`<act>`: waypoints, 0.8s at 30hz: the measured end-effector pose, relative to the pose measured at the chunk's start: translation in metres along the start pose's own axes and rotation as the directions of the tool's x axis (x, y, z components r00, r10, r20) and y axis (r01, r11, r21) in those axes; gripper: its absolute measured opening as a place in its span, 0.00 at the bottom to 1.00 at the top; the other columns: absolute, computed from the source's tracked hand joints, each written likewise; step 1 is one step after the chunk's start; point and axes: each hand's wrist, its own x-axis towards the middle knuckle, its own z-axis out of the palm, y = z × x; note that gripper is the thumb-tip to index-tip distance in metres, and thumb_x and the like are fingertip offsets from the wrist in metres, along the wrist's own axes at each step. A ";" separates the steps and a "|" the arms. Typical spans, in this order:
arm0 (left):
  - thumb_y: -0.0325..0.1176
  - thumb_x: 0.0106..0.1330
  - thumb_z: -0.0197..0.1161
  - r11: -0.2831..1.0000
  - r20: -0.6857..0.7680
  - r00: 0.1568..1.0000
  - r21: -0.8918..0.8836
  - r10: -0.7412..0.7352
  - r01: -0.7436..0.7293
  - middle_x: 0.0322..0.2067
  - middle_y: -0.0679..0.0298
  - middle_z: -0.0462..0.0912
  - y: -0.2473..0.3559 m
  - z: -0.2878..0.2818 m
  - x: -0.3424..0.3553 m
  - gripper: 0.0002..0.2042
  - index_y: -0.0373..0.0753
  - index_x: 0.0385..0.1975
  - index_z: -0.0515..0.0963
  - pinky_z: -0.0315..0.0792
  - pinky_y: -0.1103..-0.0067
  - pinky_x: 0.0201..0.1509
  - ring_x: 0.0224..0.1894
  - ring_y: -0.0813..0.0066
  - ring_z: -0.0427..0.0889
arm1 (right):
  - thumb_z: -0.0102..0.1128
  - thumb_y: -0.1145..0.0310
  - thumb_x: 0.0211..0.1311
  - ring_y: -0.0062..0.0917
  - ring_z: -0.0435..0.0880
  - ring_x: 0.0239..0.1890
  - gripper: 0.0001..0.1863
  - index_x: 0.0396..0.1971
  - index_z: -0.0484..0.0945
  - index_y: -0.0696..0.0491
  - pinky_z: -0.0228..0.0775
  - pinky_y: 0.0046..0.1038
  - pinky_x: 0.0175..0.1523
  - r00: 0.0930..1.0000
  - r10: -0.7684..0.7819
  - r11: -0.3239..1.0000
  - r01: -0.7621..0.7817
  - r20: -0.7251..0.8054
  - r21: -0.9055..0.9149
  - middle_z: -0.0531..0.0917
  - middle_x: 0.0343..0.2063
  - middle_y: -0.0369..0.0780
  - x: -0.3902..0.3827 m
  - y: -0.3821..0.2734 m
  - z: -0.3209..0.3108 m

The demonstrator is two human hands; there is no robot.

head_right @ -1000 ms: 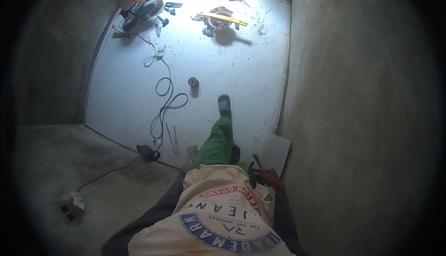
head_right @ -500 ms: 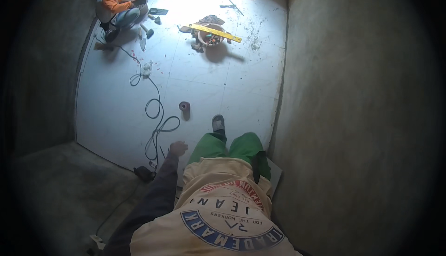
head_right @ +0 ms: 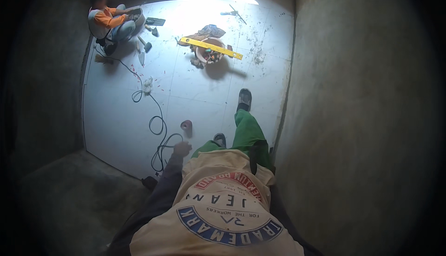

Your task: The person wipes a floor edge with a cloth, picks up a thin strip, and applies mortar to a door frame edge using a trowel.

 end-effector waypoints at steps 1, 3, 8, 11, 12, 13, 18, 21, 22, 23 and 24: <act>0.48 0.72 0.63 0.899 0.053 0.991 0.418 0.121 -0.132 0.39 0.57 0.90 0.001 0.005 -0.001 0.15 0.42 0.45 0.84 0.79 0.65 0.30 0.36 0.61 0.90 | 0.70 0.60 0.55 0.37 0.88 0.28 0.10 0.33 0.87 0.49 0.80 0.41 0.31 0.997 -0.073 0.994 0.073 0.003 -0.080 0.88 0.27 0.39 0.023 -0.005 -0.009; 0.52 0.70 0.64 0.781 0.112 0.988 0.625 -0.103 0.010 0.41 0.54 0.90 0.011 0.018 -0.005 0.17 0.45 0.42 0.86 0.81 0.57 0.37 0.38 0.53 0.90 | 0.70 0.60 0.54 0.38 0.88 0.27 0.09 0.31 0.87 0.48 0.80 0.41 0.30 0.963 -0.270 0.920 0.264 0.020 -0.288 0.88 0.27 0.40 0.071 -0.028 -0.036; 0.54 0.72 0.60 0.970 -0.184 0.954 -0.091 -0.238 0.224 0.40 0.52 0.90 0.046 0.026 0.019 0.20 0.44 0.44 0.87 0.81 0.62 0.46 0.42 0.50 0.90 | 0.69 0.62 0.57 0.36 0.88 0.26 0.09 0.32 0.86 0.52 0.82 0.41 0.28 0.798 -0.545 0.571 0.578 0.258 -0.583 0.88 0.26 0.41 0.162 -0.142 -0.143; 0.51 0.73 0.60 0.927 -0.174 0.922 0.091 -0.346 0.365 0.38 0.53 0.91 0.066 0.008 0.048 0.19 0.41 0.44 0.87 0.80 0.65 0.46 0.41 0.58 0.90 | 0.61 0.60 0.68 0.33 0.89 0.29 0.11 0.40 0.82 0.52 0.84 0.39 0.32 0.977 0.169 0.815 -0.215 0.133 0.538 0.88 0.28 0.41 0.189 -0.233 -0.195; 0.49 0.73 0.61 0.927 -0.198 0.919 0.095 -0.340 0.363 0.37 0.53 0.91 0.073 -0.001 0.059 0.19 0.38 0.43 0.87 0.79 0.66 0.45 0.40 0.62 0.90 | 0.60 0.61 0.69 0.31 0.89 0.29 0.11 0.39 0.82 0.54 0.84 0.38 0.33 0.980 0.153 0.833 -0.196 0.125 0.517 0.87 0.28 0.42 0.196 -0.260 -0.209; 0.46 0.73 0.62 0.953 -0.256 0.919 -0.027 -0.299 0.302 0.35 0.55 0.91 0.082 -0.010 0.066 0.17 0.36 0.42 0.86 0.79 0.68 0.42 0.38 0.66 0.89 | 0.59 0.61 0.70 0.30 0.89 0.29 0.12 0.39 0.82 0.55 0.85 0.36 0.34 0.984 0.146 0.858 -0.179 0.107 0.481 0.87 0.29 0.42 0.201 -0.283 -0.220; 0.40 0.73 0.62 0.926 -0.247 0.902 -0.221 -0.355 0.304 0.30 0.61 0.88 0.120 -0.072 0.115 0.15 0.32 0.38 0.86 0.76 0.74 0.33 0.32 0.73 0.86 | 0.60 0.60 0.69 0.29 0.88 0.29 0.12 0.39 0.82 0.55 0.85 0.35 0.34 0.986 0.119 0.861 -0.160 0.116 0.483 0.87 0.29 0.42 0.228 -0.362 -0.223; 0.39 0.73 0.60 0.933 -0.165 0.933 -0.224 -0.320 0.281 0.27 0.64 0.86 0.118 -0.117 0.160 0.14 0.33 0.37 0.86 0.75 0.76 0.31 0.30 0.77 0.84 | 0.61 0.60 0.69 0.27 0.87 0.27 0.12 0.39 0.82 0.54 0.84 0.34 0.33 0.982 0.153 0.859 -0.190 0.114 0.476 0.87 0.29 0.41 0.233 -0.385 -0.197; 0.39 0.73 0.59 0.966 -0.202 0.957 -0.193 -0.208 0.170 0.27 0.64 0.86 0.113 -0.132 0.176 0.14 0.34 0.37 0.86 0.75 0.76 0.30 0.30 0.78 0.83 | 0.61 0.60 0.69 0.27 0.86 0.25 0.12 0.40 0.82 0.53 0.84 0.34 0.31 0.977 0.169 0.863 -0.211 0.130 0.459 0.87 0.28 0.40 0.231 -0.391 -0.184; 0.39 0.73 0.59 0.980 -0.218 0.956 -0.073 -0.197 0.185 0.26 0.64 0.85 0.107 -0.150 0.197 0.14 0.34 0.36 0.86 0.75 0.76 0.30 0.30 0.78 0.83 | 0.63 0.60 0.69 0.25 0.82 0.20 0.15 0.30 0.82 0.57 0.78 0.34 0.28 0.974 0.213 0.835 -0.225 0.083 0.502 0.83 0.21 0.38 0.226 -0.397 -0.166; 0.39 0.73 0.59 0.981 -0.217 0.957 -0.020 -0.193 0.193 0.26 0.64 0.85 0.100 -0.168 0.212 0.14 0.34 0.35 0.86 0.76 0.75 0.30 0.30 0.77 0.83 | 0.62 0.60 0.69 0.25 0.79 0.19 0.18 0.25 0.80 0.60 0.74 0.36 0.27 0.993 0.100 0.953 -0.076 -0.068 0.292 0.80 0.17 0.39 0.221 -0.400 -0.150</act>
